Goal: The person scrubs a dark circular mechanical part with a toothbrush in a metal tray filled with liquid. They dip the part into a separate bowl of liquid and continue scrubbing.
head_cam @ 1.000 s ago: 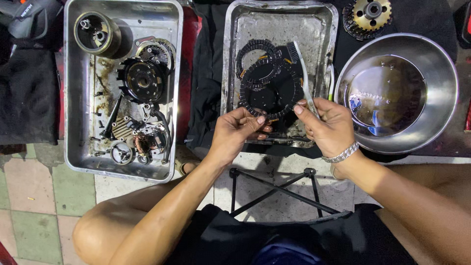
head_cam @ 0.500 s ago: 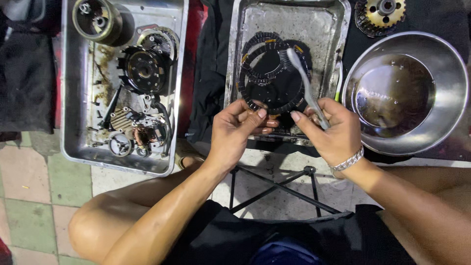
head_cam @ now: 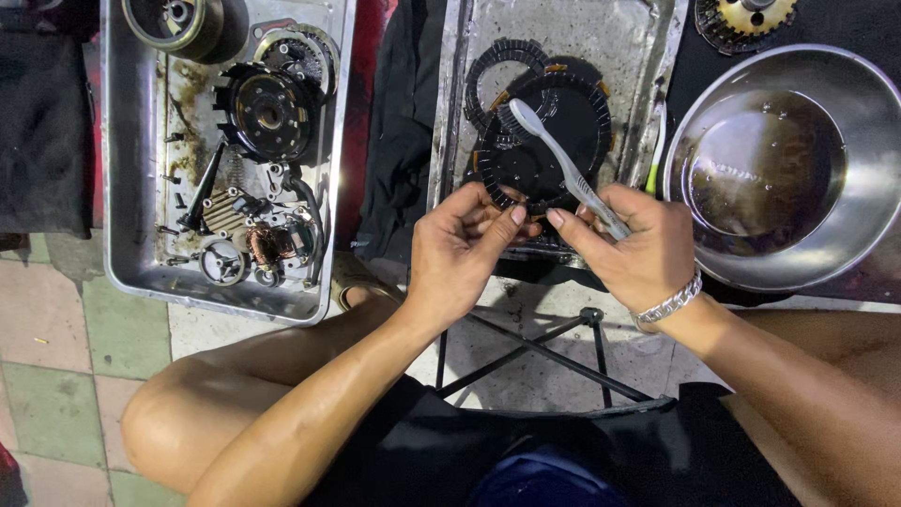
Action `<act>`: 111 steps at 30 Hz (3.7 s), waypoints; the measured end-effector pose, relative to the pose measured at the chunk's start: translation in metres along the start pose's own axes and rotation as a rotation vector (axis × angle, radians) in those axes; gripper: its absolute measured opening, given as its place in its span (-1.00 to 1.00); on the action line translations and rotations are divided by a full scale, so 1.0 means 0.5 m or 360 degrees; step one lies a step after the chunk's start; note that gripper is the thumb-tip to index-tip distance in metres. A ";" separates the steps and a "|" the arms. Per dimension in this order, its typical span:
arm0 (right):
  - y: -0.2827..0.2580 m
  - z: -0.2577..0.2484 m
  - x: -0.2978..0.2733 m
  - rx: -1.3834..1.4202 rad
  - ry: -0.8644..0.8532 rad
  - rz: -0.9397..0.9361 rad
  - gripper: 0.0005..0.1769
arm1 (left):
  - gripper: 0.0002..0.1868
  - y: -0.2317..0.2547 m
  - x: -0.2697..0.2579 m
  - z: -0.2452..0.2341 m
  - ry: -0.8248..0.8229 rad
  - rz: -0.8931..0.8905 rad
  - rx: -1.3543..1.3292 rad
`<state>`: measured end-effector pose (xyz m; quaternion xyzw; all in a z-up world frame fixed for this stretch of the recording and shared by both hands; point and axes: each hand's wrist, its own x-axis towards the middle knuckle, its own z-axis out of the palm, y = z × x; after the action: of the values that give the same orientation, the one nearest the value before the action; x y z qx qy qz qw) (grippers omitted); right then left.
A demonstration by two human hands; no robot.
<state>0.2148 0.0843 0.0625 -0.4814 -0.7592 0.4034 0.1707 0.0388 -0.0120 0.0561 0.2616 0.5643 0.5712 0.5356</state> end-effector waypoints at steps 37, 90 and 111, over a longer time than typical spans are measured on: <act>0.020 0.018 -0.046 -0.0045 -0.0104 -0.0163 -0.68 | -0.89 -0.011 0.054 -0.069 0.0250 -0.0025 -0.0361; 0.137 0.025 0.039 -0.0243 -0.0096 0.0094 -0.61 | -0.91 -0.073 0.054 -0.096 0.0022 -0.0373 -0.0195; 0.125 0.060 -0.043 -0.0263 -0.0486 0.0238 -0.63 | -0.87 0.045 0.055 0.050 0.0073 0.1133 0.1977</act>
<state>0.2427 0.0652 -0.0020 -0.4821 -0.7689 0.4195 -0.0172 0.0463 0.0269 0.0743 0.6745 0.6767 0.2898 0.0568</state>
